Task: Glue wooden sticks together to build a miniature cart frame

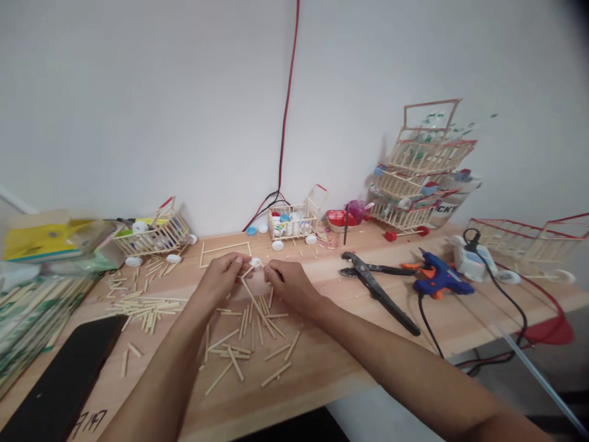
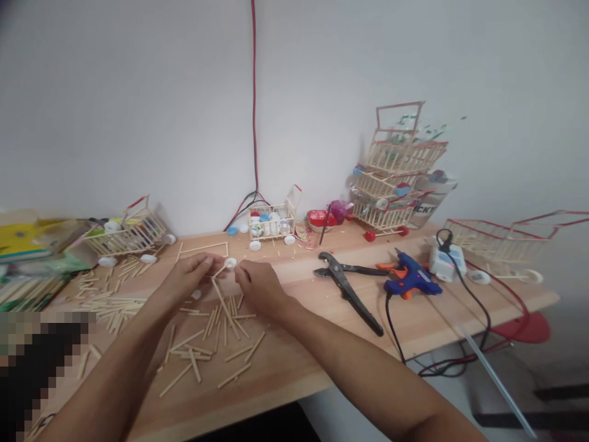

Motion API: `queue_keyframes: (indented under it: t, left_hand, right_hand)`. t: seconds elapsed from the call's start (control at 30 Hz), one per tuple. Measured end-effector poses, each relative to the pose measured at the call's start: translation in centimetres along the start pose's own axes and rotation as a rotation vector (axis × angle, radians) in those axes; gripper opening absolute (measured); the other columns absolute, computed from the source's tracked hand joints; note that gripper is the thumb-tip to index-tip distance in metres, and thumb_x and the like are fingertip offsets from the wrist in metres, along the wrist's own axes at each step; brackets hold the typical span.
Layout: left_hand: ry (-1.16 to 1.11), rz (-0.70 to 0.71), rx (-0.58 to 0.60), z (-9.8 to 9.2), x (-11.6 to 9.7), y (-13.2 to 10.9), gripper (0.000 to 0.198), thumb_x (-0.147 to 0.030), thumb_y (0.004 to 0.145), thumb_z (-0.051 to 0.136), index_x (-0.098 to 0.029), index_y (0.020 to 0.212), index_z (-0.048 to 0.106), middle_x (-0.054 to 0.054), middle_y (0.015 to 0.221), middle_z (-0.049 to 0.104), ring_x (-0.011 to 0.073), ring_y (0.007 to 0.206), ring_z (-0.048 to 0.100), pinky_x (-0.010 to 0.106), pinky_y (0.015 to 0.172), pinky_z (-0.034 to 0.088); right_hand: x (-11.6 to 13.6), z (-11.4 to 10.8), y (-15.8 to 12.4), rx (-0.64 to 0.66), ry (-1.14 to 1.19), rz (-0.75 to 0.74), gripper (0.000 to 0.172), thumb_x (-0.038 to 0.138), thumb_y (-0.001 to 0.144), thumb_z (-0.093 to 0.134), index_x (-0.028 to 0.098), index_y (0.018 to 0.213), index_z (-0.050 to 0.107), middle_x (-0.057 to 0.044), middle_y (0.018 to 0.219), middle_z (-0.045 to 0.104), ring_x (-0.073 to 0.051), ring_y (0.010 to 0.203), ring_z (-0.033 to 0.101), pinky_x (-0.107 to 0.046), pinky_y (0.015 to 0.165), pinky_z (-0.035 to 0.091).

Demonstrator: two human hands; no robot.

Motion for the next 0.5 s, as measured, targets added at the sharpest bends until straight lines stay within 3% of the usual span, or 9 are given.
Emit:
queue_keyframes:
  t: [0.13, 0.27, 0.5]
  left_hand:
    - [0.042, 0.005, 0.035, 0.1, -0.7, -0.3, 0.033, -0.044, 0.066, 0.066, -0.014, 0.080, 0.070, 0.009, 0.076, 0.074, 0.0201, 0.069, 0.066, 0.029, 0.061, 0.049]
    - [0.062, -0.007, -0.030, 0.3, -1.2, -0.5, 0.025, -0.032, 0.060, 0.069, -0.016, 0.078, 0.073, 0.006, 0.075, 0.075, 0.0179, 0.063, 0.064, 0.027, 0.055, 0.047]
    - [0.166, 0.093, -0.125, 0.6, -1.2, -0.4, 0.023, -0.026, 0.062, 0.065, -0.018, 0.080, 0.076, 0.007, 0.082, 0.076, 0.0219, 0.075, 0.067, 0.031, 0.067, 0.050]
  right_hand:
    - [0.1, -0.1, 0.0, 0.004, 0.008, 0.024, 0.025, 0.016, 0.090, 0.044, 0.017, 0.069, 0.058, 0.002, 0.063, 0.057, -0.011, 0.062, 0.051, -0.020, 0.060, 0.032]
    - [0.3, -0.1, 0.0, 0.004, -0.001, 0.024, 0.024, 0.016, 0.090, 0.044, 0.017, 0.069, 0.057, 0.002, 0.062, 0.056, -0.010, 0.061, 0.050, -0.020, 0.060, 0.031]
    - [0.1, 0.0, 0.0, -0.004, -0.014, -0.002, 0.024, 0.017, 0.090, 0.044, 0.017, 0.069, 0.056, 0.002, 0.062, 0.055, -0.010, 0.061, 0.050, -0.020, 0.059, 0.030]
Point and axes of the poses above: each hand's wrist, its own y-axis towards the middle knuckle, its own z-axis out of the palm, x = y × z, the point moved 2 cm from there along y, towards the middle knuckle
